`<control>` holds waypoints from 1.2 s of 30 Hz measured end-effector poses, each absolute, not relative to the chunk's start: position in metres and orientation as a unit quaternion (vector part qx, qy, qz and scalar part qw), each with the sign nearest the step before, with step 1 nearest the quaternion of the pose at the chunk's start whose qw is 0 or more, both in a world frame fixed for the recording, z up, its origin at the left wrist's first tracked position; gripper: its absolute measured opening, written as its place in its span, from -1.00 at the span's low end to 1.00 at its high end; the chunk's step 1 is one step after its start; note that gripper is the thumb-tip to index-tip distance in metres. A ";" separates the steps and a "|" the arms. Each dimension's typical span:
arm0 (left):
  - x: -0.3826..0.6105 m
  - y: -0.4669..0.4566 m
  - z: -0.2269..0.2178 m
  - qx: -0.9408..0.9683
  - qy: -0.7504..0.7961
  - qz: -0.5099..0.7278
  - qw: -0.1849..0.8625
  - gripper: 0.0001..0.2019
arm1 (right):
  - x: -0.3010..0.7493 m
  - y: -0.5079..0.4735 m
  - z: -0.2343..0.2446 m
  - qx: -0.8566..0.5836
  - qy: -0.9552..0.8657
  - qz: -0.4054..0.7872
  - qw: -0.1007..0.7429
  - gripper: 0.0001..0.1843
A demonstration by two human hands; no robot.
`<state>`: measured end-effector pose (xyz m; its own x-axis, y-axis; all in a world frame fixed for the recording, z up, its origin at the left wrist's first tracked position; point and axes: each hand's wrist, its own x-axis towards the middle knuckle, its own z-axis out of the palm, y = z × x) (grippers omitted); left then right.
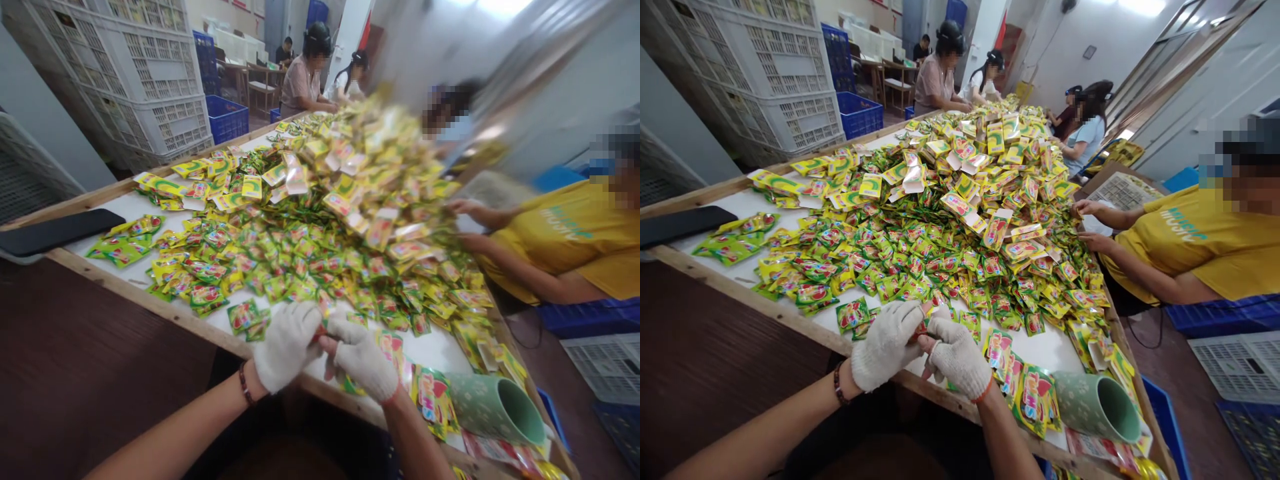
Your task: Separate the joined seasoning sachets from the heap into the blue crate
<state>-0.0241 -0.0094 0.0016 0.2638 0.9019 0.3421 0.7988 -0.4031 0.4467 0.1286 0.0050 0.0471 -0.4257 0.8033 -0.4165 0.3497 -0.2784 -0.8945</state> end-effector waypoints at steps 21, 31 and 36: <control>-0.052 0.007 0.000 0.634 0.496 0.353 0.477 -0.95 | 0.127 -0.009 -0.005 -0.524 -0.571 0.509 0.375 -0.75; -0.052 0.015 0.003 0.618 0.484 0.349 0.512 -0.90 | 0.132 -0.004 0.001 -0.515 -0.665 0.401 0.363 -0.77; -0.051 0.017 0.018 0.643 0.505 0.321 0.478 -0.82 | 0.132 -0.002 0.012 -0.523 -0.664 0.407 0.346 -0.73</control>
